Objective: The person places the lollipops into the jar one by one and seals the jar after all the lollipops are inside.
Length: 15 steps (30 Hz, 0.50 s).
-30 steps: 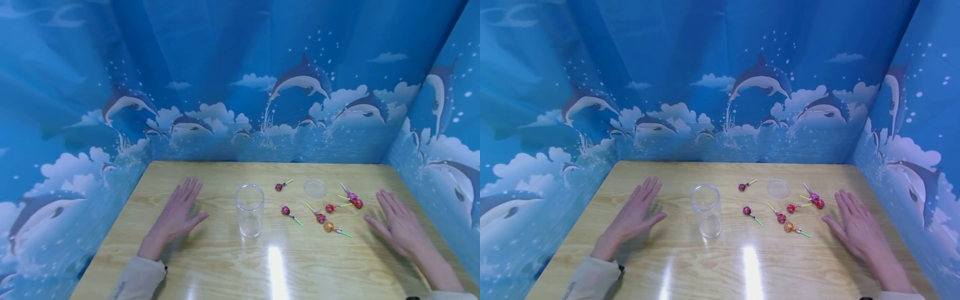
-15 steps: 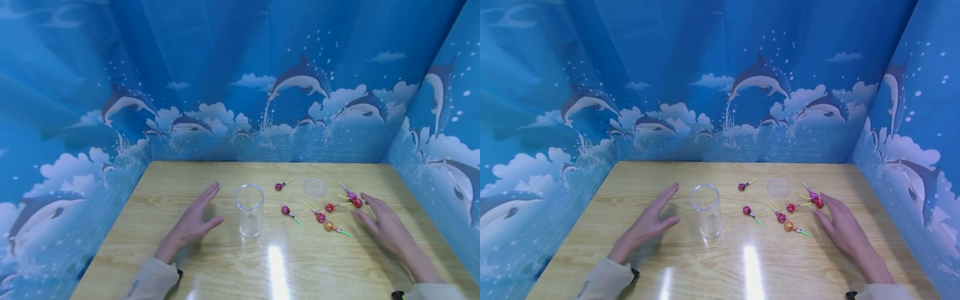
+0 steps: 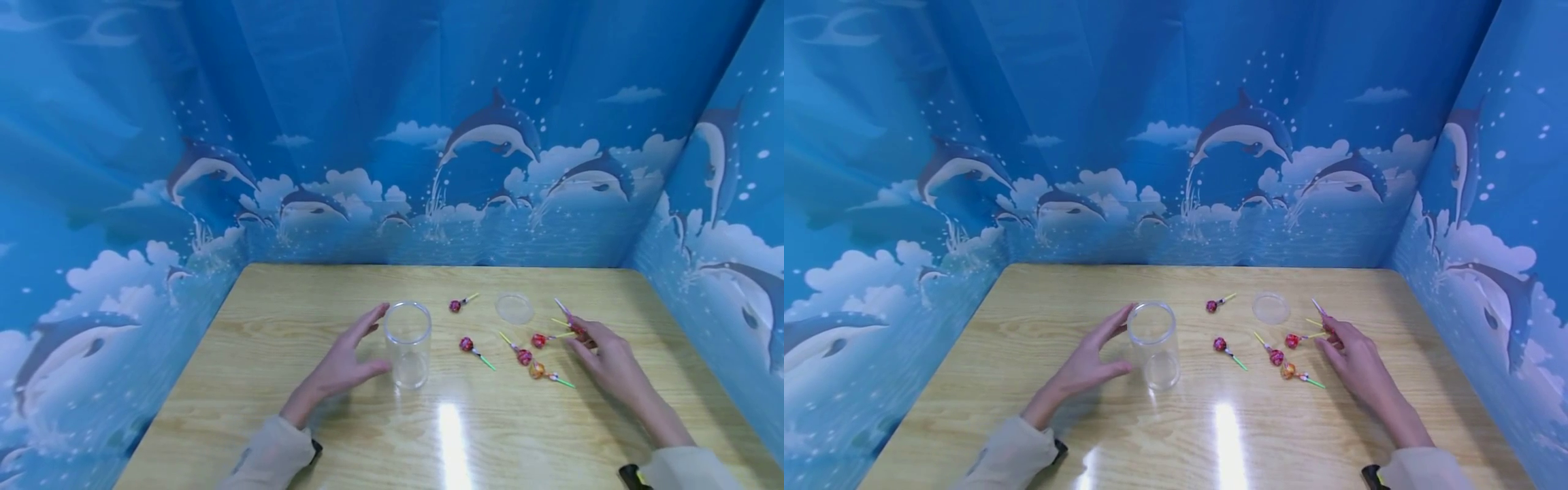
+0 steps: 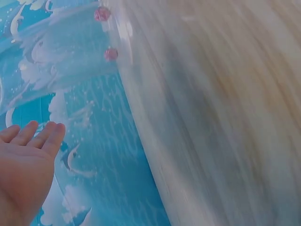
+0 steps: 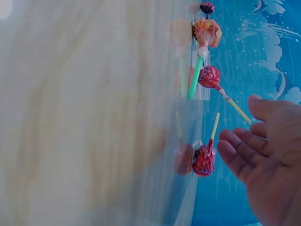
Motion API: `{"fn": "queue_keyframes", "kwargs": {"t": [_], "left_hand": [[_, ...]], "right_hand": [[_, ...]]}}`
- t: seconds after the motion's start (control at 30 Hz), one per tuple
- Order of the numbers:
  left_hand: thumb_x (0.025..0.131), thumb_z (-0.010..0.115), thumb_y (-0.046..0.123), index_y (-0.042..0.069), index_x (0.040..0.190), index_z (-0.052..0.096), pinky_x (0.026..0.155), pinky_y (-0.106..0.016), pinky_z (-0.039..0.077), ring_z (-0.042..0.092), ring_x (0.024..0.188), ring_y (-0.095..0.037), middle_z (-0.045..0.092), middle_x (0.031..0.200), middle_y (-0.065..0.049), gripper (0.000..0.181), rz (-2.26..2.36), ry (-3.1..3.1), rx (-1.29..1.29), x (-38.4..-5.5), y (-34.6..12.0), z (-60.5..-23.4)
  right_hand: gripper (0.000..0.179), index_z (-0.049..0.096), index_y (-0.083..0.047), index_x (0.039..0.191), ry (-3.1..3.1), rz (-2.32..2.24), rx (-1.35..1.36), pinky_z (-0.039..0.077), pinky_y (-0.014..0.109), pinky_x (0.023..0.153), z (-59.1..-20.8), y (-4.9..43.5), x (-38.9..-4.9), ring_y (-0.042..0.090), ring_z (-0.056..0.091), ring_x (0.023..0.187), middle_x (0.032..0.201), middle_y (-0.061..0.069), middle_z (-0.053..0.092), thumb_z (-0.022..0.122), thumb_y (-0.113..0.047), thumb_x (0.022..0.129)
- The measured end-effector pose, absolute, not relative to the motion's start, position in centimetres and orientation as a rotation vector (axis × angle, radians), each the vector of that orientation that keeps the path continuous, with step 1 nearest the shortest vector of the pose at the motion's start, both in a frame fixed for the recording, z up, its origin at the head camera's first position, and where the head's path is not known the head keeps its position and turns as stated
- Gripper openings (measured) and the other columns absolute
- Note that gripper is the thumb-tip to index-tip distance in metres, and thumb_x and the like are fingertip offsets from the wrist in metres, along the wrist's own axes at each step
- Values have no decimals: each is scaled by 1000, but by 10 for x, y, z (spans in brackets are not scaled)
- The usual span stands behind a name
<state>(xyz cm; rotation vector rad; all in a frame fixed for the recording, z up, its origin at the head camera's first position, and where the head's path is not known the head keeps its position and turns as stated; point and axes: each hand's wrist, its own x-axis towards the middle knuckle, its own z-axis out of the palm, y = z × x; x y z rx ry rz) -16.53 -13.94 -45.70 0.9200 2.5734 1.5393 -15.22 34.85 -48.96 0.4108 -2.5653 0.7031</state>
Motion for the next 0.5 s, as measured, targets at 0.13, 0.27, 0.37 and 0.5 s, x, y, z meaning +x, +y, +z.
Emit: {"fn": "queue_keyframes", "kwargs": {"t": [0.13, 0.27, 0.37, 0.5], "left_hand": [[81, 90, 22, 19, 164, 29, 115, -62, 37, 48, 139, -38, 36, 164, -8, 103, 1559, 2551, 836, -165, -129, -461], [79, 91, 14, 22, 163, 32, 116, -57, 38, 48, 140, -39, 44, 159, -8, 103, 1615, 2514, 825, -168, -120, -465], [78, 91, 12, 26, 161, 35, 116, -52, 39, 48, 141, -30, 47, 157, -3, 101, 1641, 2500, 831, -170, -114, -466], [79, 91, 10, 27, 160, 37, 116, -51, 40, 49, 140, -21, 50, 156, 2, 98, 1681, 2473, 842, -172, -108, -466]], "right_hand": [[46, 65, 11, 126, -2546, 730, 392, 52, 10, 67, -492, 346, -155, 8, 64, 77, 96, 18, 73, 81, 5, 83], [38, 69, 11, 118, -2512, 779, 365, 46, 2, 69, -495, 343, -158, 5, 64, 78, 97, 21, 74, 80, 8, 82], [30, 71, 10, 112, -2519, 820, 308, 45, 2, 67, -496, 341, -159, 1, 62, 77, 95, 23, 74, 80, 9, 83], [23, 72, 9, 109, -2579, 890, 209, 50, 9, 60, -496, 339, -159, 1, 61, 71, 91, 22, 73, 77, 8, 86]]}}
